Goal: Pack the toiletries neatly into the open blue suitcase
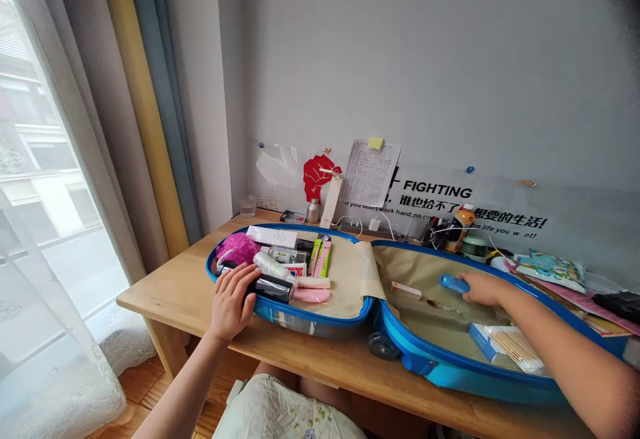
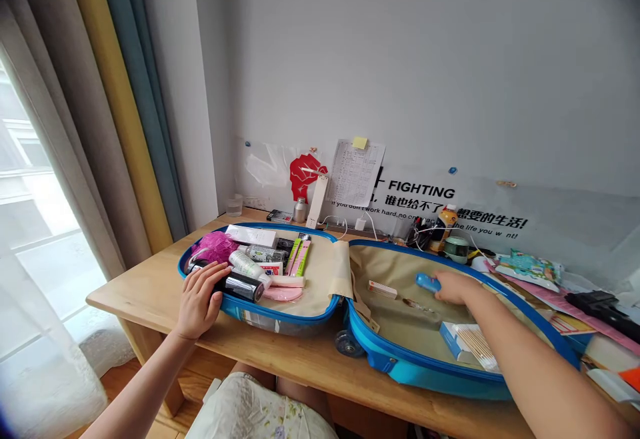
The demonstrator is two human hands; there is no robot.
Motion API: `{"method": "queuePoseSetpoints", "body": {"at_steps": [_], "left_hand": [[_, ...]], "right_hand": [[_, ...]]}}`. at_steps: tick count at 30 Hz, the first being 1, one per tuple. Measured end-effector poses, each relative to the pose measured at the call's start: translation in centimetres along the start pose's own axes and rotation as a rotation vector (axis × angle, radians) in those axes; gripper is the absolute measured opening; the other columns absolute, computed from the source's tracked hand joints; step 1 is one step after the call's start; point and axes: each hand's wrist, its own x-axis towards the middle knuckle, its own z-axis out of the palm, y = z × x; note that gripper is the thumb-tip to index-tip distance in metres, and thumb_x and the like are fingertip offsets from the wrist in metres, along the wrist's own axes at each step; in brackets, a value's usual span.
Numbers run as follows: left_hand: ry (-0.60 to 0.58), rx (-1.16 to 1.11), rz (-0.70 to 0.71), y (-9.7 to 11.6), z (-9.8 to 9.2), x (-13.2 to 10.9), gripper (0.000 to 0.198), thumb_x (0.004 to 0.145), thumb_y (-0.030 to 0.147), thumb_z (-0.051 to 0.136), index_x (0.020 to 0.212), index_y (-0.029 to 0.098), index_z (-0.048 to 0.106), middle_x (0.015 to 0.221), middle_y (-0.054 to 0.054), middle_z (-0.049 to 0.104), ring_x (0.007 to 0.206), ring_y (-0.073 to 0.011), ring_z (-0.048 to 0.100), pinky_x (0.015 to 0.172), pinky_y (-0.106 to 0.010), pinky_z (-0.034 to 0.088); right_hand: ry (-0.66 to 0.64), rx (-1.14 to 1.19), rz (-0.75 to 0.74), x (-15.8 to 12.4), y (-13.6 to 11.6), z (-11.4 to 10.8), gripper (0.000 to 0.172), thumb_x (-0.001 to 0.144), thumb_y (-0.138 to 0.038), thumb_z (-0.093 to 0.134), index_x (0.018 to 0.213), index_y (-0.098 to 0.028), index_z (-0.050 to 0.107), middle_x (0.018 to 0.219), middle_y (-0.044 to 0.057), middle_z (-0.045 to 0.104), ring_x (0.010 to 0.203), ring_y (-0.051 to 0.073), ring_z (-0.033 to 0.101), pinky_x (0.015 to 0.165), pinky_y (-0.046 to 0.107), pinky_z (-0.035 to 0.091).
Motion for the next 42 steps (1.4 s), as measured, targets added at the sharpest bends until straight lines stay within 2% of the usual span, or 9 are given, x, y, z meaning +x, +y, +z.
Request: {"method": "queuePoseSetpoints", "body": {"at_steps": [4, 7, 11, 13, 17, 20, 24, 30, 42], "left_hand": [[0.012, -0.009, 0.002, 0.0, 0.1, 0.0, 0.041, 0.1, 0.037, 0.034, 0.128, 0.022, 0.061, 0.125, -0.01, 0.069, 0.12, -0.0264, 0.06, 0.107, -0.042, 0.036], [0.011, -0.016, 0.003, 0.0, 0.1, 0.0, 0.041, 0.1, 0.037, 0.034, 0.128, 0.022, 0.06, 0.125, -0.01, 0.069, 0.121, -0.0265, 0.059, 0.107, -0.042, 0.035], [0.011, -0.028, -0.006, 0.1, 0.1, 0.0, 0.04, 0.1, 0.036, 0.034, 0.127, 0.021, 0.061, 0.125, -0.011, 0.069, 0.122, -0.0265, 0.058, 0.107, -0.042, 0.035], [0.007, -0.026, -0.018, 0.2, 0.1, 0.0, 0.041, 0.1, 0.037, 0.034, 0.127, 0.021, 0.061, 0.126, -0.01, 0.069, 0.123, -0.0265, 0.058, 0.108, -0.042, 0.035], [-0.013, -0.012, -0.036, 0.1, 0.2, 0.0, 0.044, 0.101, 0.039, 0.032, 0.127, 0.022, 0.063, 0.127, -0.01, 0.069, 0.123, -0.0263, 0.058, 0.11, -0.042, 0.034], [-0.029, -0.011, -0.043, 0.1, 0.3, -0.1, 0.045, 0.101, 0.04, 0.03, 0.126, 0.021, 0.063, 0.127, -0.01, 0.068, 0.124, -0.0259, 0.058, 0.11, -0.043, 0.033], [-0.026, -0.015, -0.041, 0.1, 0.3, -0.2, 0.046, 0.102, 0.041, 0.03, 0.125, 0.022, 0.064, 0.126, -0.01, 0.069, 0.123, -0.0253, 0.058, 0.111, -0.042, 0.033], [-0.026, -0.015, -0.035, 0.1, 0.3, -0.2, 0.045, 0.102, 0.04, 0.03, 0.126, 0.022, 0.063, 0.127, -0.01, 0.069, 0.123, -0.025, 0.058, 0.111, -0.042, 0.033], [-0.012, -0.004, -0.016, 0.2, 0.2, 0.0, 0.044, 0.102, 0.039, 0.031, 0.124, 0.021, 0.064, 0.126, -0.01, 0.069, 0.122, -0.0248, 0.058, 0.109, -0.041, 0.033]], "right_hand": [[-0.157, 0.062, 0.025, 1.0, -5.6, -1.4, 0.006, 0.069, -0.027, 0.066, 0.069, -0.021, 0.065, 0.079, 0.018, 0.072, 0.066, 0.025, 0.067, 0.062, 0.035, 0.048], [-0.261, 0.187, -0.071, 0.8, -12.6, -0.5, 0.025, 0.078, -0.039, 0.061, 0.094, -0.021, 0.068, 0.104, 0.011, 0.074, 0.091, 0.025, 0.07, 0.076, 0.032, 0.052], [-0.527, 0.398, -0.225, -1.6, -23.1, 2.5, 0.035, 0.089, -0.048, 0.051, 0.107, -0.022, 0.065, 0.106, 0.004, 0.076, 0.078, 0.015, 0.068, 0.068, 0.024, 0.053], [-0.813, 0.611, -0.289, -2.9, -27.6, 4.2, 0.031, 0.091, -0.043, 0.051, 0.109, -0.02, 0.061, 0.109, 0.006, 0.075, 0.074, 0.012, 0.064, 0.065, 0.022, 0.052], [-0.951, 0.599, -0.314, -4.1, -33.5, 7.2, 0.026, 0.093, -0.041, 0.047, 0.099, -0.02, 0.061, 0.092, 0.002, 0.076, 0.062, 0.01, 0.058, 0.061, 0.021, 0.049], [-1.006, 0.536, -0.327, -4.1, -35.2, 8.7, 0.026, 0.094, -0.039, 0.045, 0.094, -0.019, 0.062, 0.081, 0.0, 0.072, 0.058, 0.009, 0.057, 0.061, 0.022, 0.05], [-1.027, 0.435, -0.374, -3.6, -35.8, 9.4, 0.026, 0.093, -0.039, 0.045, 0.089, -0.02, 0.062, 0.077, -0.002, 0.069, 0.058, 0.009, 0.056, 0.062, 0.023, 0.051], [-0.913, 0.225, -0.467, -3.2, -35.7, 9.4, 0.032, 0.09, -0.047, 0.048, 0.084, -0.02, 0.064, 0.085, 0.002, 0.071, 0.07, 0.015, 0.061, 0.063, 0.026, 0.05], [-0.708, -0.004, -0.681, -2.9, -36.8, 10.7, 0.044, 0.086, -0.048, 0.062, 0.117, -0.018, 0.068, 0.116, 0.009, 0.074, 0.097, 0.025, 0.07, 0.078, 0.03, 0.054]]}}
